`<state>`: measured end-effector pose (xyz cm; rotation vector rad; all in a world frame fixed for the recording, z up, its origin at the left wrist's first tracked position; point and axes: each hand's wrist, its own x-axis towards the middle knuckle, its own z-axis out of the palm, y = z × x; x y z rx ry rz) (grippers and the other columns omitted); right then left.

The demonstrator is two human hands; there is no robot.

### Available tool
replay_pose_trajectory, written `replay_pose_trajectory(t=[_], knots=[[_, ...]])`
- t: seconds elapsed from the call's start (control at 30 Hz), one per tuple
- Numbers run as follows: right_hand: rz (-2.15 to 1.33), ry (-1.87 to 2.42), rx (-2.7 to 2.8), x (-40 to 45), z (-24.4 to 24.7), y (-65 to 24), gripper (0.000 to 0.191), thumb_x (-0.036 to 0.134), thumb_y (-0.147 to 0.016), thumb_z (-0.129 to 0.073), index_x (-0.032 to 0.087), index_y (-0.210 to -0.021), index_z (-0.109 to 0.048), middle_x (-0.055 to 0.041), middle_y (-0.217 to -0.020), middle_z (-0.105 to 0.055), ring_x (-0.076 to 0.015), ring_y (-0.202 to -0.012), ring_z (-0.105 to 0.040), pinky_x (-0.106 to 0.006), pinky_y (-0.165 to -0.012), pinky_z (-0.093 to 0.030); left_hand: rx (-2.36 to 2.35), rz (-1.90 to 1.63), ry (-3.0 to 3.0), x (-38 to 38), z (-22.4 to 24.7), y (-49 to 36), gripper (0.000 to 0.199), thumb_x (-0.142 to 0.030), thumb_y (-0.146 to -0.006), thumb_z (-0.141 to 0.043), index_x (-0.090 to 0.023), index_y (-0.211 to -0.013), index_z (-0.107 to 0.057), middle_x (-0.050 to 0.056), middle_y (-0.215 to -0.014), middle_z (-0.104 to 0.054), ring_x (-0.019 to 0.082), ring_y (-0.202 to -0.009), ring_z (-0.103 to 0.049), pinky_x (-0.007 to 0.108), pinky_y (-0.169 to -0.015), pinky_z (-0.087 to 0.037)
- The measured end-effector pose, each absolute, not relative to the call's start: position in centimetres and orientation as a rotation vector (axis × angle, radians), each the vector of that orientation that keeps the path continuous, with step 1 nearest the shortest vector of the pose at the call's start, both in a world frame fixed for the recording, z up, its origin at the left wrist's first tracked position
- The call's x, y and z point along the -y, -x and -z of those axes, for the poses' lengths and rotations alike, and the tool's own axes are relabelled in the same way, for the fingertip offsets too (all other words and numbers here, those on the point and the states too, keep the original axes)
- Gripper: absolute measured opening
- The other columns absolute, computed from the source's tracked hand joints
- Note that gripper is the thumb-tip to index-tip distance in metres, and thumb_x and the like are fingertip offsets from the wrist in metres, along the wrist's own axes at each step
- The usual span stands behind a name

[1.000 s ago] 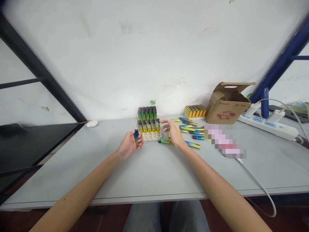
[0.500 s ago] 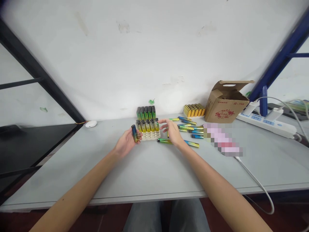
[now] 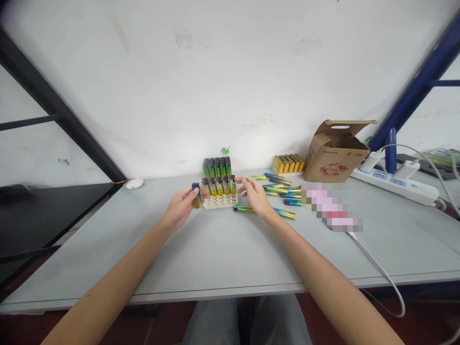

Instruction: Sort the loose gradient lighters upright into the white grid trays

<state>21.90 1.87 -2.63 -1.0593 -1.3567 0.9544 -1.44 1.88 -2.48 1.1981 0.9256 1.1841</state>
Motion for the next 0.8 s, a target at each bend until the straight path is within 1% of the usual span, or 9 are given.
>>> replay_pose_trajectory(t=[0.13,0.2,0.3,0.4,0.57,0.7,0.8], knots=[[-0.886,1.098,1.392,-1.9,2.9,-21.9,0.028,0.038,-0.084,-0.048,0.021,-0.1,-0.062,-0.0058,-0.108,-0.062,-0.0134,-0.075,-0.06,-0.028,-0.064,-0.047,-0.999,-1.334,-1.242,-2.3,2.9,1.6,0.038,-0.038,-0.073,-0.073,-0.014,-0.102,-0.07,0.01,-0.108,-0.069,0.023,-0.113,-0.057,0.036,-0.099,-0.04],[-0.85,1.115,1.409,-2.0,3.0,-21.8,0.027,0.037,-0.083,-0.049,0.021,-0.101,-0.061,-0.0057,-0.11,-0.062,-0.0137,-0.075,-0.06,-0.028,-0.063,-0.047,-1.03,-1.39,-1.222,-2.5,3.1,1.7,0.039,-0.036,-0.069,-0.076,-0.015,-0.101,-0.071,0.009,-0.109,-0.069,0.024,-0.116,-0.055,0.038,-0.101,-0.04],[-0.819,1.129,1.436,-2.0,3.1,-21.7,0.028,0.039,-0.084,-0.049,0.021,-0.102,-0.061,-0.0062,-0.111,-0.062,-0.0148,-0.076,-0.061,-0.028,-0.06,-0.046,-1.018,-1.419,-1.204,-2.9,3.6,1.7,0.038,-0.033,-0.065,-0.079,-0.016,-0.099,-0.073,0.009,-0.11,-0.07,0.024,-0.115,-0.056,0.04,-0.101,-0.041],[-0.803,1.132,1.468,-1.9,3.1,-21.7,0.028,0.039,-0.085,-0.048,0.021,-0.103,-0.06,-0.0059,-0.109,-0.063,-0.0157,-0.078,-0.062,-0.028,-0.061,-0.046,-0.977,-1.433,-1.222,-3.3,4.1,1.7,0.034,-0.032,-0.064,-0.079,-0.017,-0.094,-0.074,0.008,-0.112,-0.069,0.023,-0.114,-0.058,0.039,-0.102,-0.041],[-0.793,1.141,1.5,-1.8,3.0,-21.6,0.026,0.037,-0.085,-0.048,0.021,-0.101,-0.06,-0.0052,-0.109,-0.063,-0.0159,-0.078,-0.062,-0.03,-0.065,-0.046,-1.032,-1.364,-1.288,-3.3,4.3,1.5,0.039,-0.033,-0.065,-0.078,-0.017,-0.101,-0.073,0.008,-0.117,-0.067,0.024,-0.114,-0.058,0.04,-0.103,-0.04],[-0.809,1.149,1.509,-1.8,3.2,-21.7,0.026,0.038,-0.085,-0.049,0.022,-0.101,-0.061,-0.0053,-0.104,-0.064,-0.0168,-0.079,-0.063,-0.029,-0.064,-0.047,-1.125,-1.32,-1.37,-3.0,4.2,1.3,0.034,-0.033,-0.065,-0.077,-0.018,-0.096,-0.075,0.007,-0.115,-0.068,0.026,-0.109,-0.06,0.039,-0.097,-0.044],[-0.815,1.159,1.499,-2.0,3.3,-21.9,0.028,0.04,-0.085,-0.049,0.021,-0.102,-0.062,-0.0049,-0.095,-0.065,-0.0173,-0.077,-0.062,-0.029,-0.062,-0.046,-1.158,-1.321,-1.417,-3.1,4.1,1.3,0.031,-0.032,-0.066,-0.076,-0.019,-0.093,-0.075,0.007,-0.111,-0.07,0.024,-0.104,-0.062,0.036,-0.092,-0.045]])
